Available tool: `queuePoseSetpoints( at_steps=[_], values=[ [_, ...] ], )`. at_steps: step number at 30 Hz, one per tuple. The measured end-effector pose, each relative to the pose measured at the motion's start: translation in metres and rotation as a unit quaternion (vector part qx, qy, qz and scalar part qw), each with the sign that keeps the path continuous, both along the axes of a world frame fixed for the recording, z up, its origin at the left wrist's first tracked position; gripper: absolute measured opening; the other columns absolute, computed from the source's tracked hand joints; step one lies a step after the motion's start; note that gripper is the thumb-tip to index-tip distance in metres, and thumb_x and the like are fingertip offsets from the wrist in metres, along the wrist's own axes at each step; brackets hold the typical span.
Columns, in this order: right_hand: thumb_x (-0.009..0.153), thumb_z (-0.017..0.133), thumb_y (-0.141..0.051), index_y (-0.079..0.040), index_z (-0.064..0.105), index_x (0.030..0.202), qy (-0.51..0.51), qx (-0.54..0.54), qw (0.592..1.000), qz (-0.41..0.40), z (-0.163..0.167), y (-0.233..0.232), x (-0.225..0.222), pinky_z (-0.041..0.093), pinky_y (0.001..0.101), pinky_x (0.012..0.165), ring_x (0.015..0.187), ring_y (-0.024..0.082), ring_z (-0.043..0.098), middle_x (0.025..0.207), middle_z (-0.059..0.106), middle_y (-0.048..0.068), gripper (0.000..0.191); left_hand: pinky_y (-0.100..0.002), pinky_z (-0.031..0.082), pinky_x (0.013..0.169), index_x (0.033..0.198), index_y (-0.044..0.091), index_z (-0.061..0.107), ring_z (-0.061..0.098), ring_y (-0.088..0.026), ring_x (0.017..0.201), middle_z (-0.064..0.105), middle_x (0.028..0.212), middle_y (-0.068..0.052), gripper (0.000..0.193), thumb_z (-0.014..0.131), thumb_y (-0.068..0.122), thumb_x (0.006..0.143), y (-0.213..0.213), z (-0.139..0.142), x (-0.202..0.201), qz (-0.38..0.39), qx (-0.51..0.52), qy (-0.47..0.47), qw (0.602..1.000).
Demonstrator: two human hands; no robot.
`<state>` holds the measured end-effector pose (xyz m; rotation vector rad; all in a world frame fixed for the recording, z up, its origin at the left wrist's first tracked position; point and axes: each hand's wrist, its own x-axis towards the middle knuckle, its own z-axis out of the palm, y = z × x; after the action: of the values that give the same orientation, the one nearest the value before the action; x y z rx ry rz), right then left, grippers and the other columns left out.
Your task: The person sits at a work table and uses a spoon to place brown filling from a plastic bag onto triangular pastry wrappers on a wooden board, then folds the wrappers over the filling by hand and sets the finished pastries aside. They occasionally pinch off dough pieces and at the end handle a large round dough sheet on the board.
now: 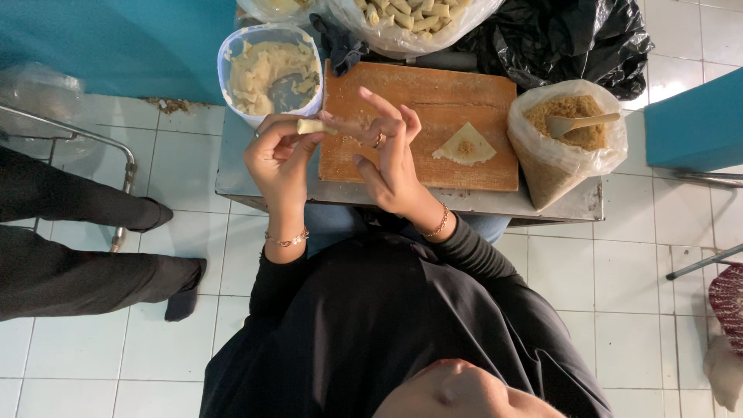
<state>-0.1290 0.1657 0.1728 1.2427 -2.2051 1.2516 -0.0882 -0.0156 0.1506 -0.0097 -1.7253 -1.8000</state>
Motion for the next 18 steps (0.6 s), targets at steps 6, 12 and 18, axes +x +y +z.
queuePoseSetpoints(
  at_steps=[6,12,18],
  values=[
    [0.088,0.058,0.009,-0.007,0.027,0.117,0.042,0.004,0.999,-0.010,-0.001,0.001,0.003,0.007,0.0523,0.122,0.156,0.034,0.030,0.146,0.066,0.010,0.046,-0.026,0.056,0.082,0.099,-0.006,0.072,0.068,-0.012,0.093,0.067,0.102,-0.006,0.016,0.081,-0.013,0.087,0.001,0.002,0.000,-0.033,0.008,0.048,0.998],
    [0.090,0.061,0.008,-0.008,0.028,0.115,0.133,0.008,0.990,-0.055,-0.009,-0.002,0.005,0.007,0.0552,0.120,0.152,0.031,0.035,0.140,0.069,0.009,0.044,-0.026,0.058,0.084,0.099,-0.006,0.070,0.068,-0.012,0.092,0.065,0.102,-0.005,0.016,0.081,-0.012,0.088,0.002,0.002,0.002,-0.050,0.035,0.039,0.997],
    [0.087,0.057,0.008,-0.007,0.030,0.116,0.076,-0.011,0.997,-0.025,-0.010,0.006,0.002,0.006,0.0546,0.120,0.152,0.030,0.033,0.135,0.073,0.007,0.043,-0.024,0.056,0.082,0.098,-0.006,0.071,0.071,-0.012,0.092,0.067,0.102,-0.005,0.013,0.080,-0.011,0.089,-0.001,0.005,0.002,-0.076,0.054,0.005,0.996]
  ],
)
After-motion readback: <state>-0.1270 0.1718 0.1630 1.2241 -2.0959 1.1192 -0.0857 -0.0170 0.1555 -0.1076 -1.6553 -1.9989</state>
